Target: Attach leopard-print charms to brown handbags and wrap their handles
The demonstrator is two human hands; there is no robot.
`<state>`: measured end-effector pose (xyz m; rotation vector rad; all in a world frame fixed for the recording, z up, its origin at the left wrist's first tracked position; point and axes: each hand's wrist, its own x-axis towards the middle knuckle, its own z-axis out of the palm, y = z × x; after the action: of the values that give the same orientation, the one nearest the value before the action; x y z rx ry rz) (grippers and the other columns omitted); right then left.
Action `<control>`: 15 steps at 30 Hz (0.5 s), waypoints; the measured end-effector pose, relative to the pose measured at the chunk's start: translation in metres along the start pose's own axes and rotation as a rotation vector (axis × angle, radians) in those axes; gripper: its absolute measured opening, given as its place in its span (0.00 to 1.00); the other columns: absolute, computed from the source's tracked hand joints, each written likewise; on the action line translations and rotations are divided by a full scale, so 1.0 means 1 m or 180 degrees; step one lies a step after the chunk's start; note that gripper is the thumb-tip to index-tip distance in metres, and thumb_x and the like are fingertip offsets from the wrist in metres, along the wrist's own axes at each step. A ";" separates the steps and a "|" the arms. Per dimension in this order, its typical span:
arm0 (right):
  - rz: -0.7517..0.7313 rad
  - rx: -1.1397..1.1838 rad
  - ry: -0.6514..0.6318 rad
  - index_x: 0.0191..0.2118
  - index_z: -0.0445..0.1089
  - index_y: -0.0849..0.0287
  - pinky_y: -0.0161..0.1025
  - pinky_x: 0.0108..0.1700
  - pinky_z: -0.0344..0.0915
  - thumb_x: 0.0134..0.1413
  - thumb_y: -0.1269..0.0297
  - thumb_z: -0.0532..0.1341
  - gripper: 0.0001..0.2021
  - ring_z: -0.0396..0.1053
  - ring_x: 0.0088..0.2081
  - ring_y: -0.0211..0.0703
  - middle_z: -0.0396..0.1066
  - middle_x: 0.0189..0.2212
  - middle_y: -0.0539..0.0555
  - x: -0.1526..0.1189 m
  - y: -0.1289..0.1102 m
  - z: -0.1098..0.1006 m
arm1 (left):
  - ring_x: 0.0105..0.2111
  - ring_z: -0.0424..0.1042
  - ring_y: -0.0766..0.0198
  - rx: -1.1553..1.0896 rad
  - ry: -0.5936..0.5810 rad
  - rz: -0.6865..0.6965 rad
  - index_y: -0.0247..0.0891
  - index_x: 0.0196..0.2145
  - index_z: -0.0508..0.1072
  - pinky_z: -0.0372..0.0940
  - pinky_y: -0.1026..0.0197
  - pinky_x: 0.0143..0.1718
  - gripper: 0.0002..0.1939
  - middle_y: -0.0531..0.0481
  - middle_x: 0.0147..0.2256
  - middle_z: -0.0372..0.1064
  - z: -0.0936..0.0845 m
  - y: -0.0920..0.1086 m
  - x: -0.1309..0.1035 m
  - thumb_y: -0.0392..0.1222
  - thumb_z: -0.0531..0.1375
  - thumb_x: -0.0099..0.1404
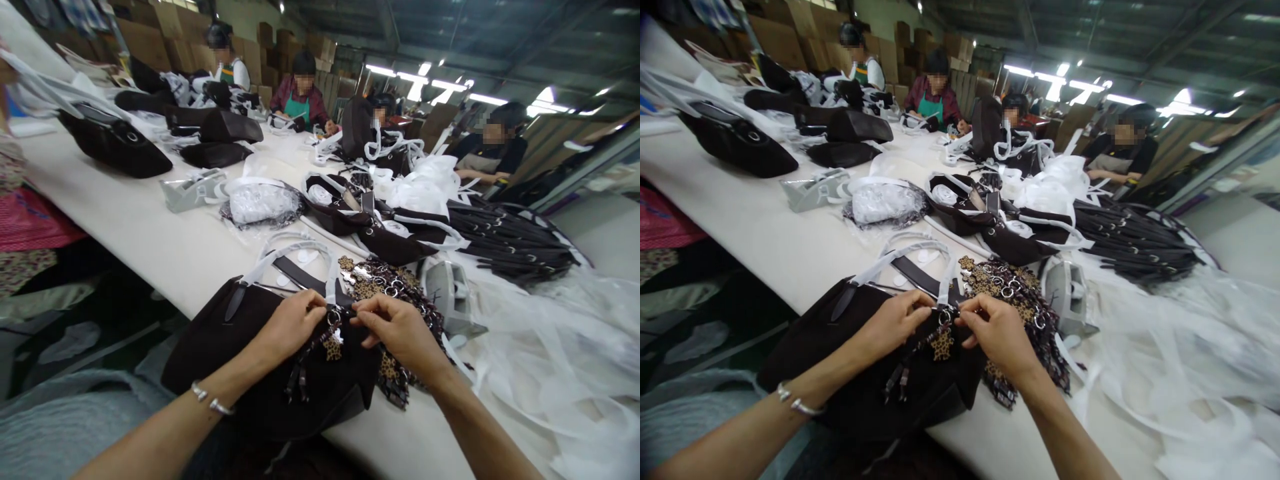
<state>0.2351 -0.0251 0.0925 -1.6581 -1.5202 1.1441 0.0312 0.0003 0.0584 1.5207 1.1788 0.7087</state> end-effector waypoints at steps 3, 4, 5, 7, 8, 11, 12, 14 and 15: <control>-0.0320 -0.0609 -0.0077 0.31 0.74 0.59 0.36 0.34 0.71 0.54 0.68 0.61 0.05 0.74 0.30 0.41 0.75 0.28 0.51 0.017 0.005 0.001 | 0.14 0.64 0.67 0.0365 -0.0130 -0.0323 0.35 0.38 0.74 0.55 0.67 0.16 0.17 0.54 0.19 0.68 -0.005 -0.012 0.025 0.51 0.55 0.64; -0.0583 -0.0975 -0.0038 0.30 0.75 0.58 0.37 0.37 0.70 0.54 0.69 0.60 0.06 0.73 0.32 0.41 0.75 0.28 0.51 0.021 0.008 0.002 | 0.13 0.62 0.68 0.0288 -0.0259 -0.0453 0.34 0.38 0.74 0.54 0.67 0.15 0.18 0.55 0.17 0.65 -0.002 -0.017 0.033 0.52 0.55 0.64; -0.0860 -0.1334 0.0014 0.31 0.76 0.58 0.37 0.40 0.69 0.55 0.71 0.60 0.08 0.73 0.34 0.41 0.75 0.29 0.52 0.025 0.010 0.004 | 0.12 0.61 0.68 0.0093 -0.0352 -0.0543 0.34 0.37 0.73 0.53 0.67 0.15 0.18 0.57 0.15 0.63 0.002 -0.022 0.040 0.53 0.56 0.63; -0.1263 -0.1892 0.0047 0.33 0.77 0.57 0.37 0.43 0.66 0.59 0.72 0.57 0.11 0.71 0.36 0.41 0.75 0.33 0.54 0.032 0.016 0.007 | 0.13 0.61 0.69 -0.0468 -0.0395 -0.0617 0.34 0.33 0.71 0.54 0.69 0.15 0.14 0.58 0.15 0.62 0.013 -0.031 0.050 0.50 0.60 0.59; -0.1349 -0.2088 0.0018 0.35 0.78 0.58 0.37 0.42 0.65 0.61 0.73 0.55 0.13 0.71 0.36 0.41 0.74 0.34 0.54 0.034 0.019 0.008 | 0.14 0.61 0.70 -0.0732 -0.0376 -0.0628 0.35 0.31 0.70 0.55 0.69 0.16 0.12 0.58 0.16 0.62 0.018 -0.035 0.053 0.48 0.61 0.57; -0.1429 -0.2514 -0.0082 0.37 0.77 0.58 0.35 0.39 0.63 0.63 0.74 0.52 0.15 0.68 0.35 0.40 0.71 0.33 0.54 0.040 0.025 0.007 | 0.20 0.64 0.69 -0.1183 -0.0377 -0.0676 0.37 0.26 0.64 0.60 0.69 0.20 0.11 0.58 0.19 0.62 0.025 -0.043 0.058 0.44 0.62 0.53; -0.1451 -0.2597 -0.0098 0.37 0.77 0.58 0.35 0.39 0.62 0.64 0.74 0.52 0.15 0.68 0.35 0.40 0.71 0.33 0.54 0.041 0.026 0.006 | 0.21 0.65 0.69 -0.1256 -0.0400 -0.0681 0.37 0.26 0.63 0.62 0.68 0.22 0.11 0.57 0.20 0.62 0.025 -0.045 0.059 0.45 0.62 0.53; -0.1488 -0.2691 -0.0105 0.38 0.77 0.57 0.35 0.38 0.61 0.64 0.75 0.52 0.15 0.67 0.35 0.40 0.70 0.33 0.54 0.045 0.026 0.004 | 0.24 0.65 0.70 -0.1441 -0.0466 -0.0659 0.38 0.27 0.62 0.64 0.68 0.25 0.13 0.57 0.23 0.64 0.022 -0.047 0.060 0.45 0.63 0.52; -0.1497 -0.2731 -0.0103 0.38 0.76 0.58 0.35 0.38 0.61 0.63 0.75 0.53 0.14 0.67 0.36 0.40 0.69 0.33 0.54 0.046 0.026 0.003 | 0.25 0.65 0.70 -0.1528 -0.0508 -0.0639 0.37 0.28 0.62 0.64 0.67 0.27 0.13 0.56 0.25 0.65 0.020 -0.047 0.060 0.46 0.63 0.52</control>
<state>0.2427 0.0159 0.0592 -1.6011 -2.4566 0.2537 0.0546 0.0473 0.0002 1.0224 0.9405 0.6630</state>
